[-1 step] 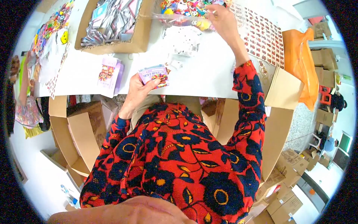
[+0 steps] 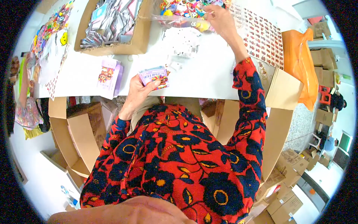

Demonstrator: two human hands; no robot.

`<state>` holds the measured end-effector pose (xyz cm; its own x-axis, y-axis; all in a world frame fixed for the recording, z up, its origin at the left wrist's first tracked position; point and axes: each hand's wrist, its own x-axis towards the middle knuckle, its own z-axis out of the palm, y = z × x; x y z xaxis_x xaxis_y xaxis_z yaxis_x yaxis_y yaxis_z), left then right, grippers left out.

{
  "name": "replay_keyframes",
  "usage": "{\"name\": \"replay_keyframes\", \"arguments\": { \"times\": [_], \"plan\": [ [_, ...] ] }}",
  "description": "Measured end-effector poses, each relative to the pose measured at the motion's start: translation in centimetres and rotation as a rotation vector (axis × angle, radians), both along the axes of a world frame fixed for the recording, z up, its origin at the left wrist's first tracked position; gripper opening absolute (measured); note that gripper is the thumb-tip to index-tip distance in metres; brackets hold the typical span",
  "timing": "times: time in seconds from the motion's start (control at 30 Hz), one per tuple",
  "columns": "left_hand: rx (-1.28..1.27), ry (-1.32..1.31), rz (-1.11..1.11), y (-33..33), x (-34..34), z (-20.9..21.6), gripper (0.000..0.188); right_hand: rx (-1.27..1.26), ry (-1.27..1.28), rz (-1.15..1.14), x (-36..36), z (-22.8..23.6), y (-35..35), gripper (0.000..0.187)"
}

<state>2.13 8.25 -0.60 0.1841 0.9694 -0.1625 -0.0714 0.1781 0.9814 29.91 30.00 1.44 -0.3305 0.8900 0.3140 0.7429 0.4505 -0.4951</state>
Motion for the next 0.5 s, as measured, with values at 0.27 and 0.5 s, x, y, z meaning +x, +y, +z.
{"name": "replay_keyframes", "arguments": {
  "times": [0.27,0.5],
  "plan": [
    [0.006,-0.047,-0.019,0.8,0.5,-0.4,0.034,-0.067,-0.473,0.070,-1.6,-3.1,8.7,0.028],
    [-0.010,-0.036,-0.008,1.0,0.2,-0.6,0.033,-0.088,-0.652,-0.081,-3.4,-5.1,12.4,0.037]
  ]
}}
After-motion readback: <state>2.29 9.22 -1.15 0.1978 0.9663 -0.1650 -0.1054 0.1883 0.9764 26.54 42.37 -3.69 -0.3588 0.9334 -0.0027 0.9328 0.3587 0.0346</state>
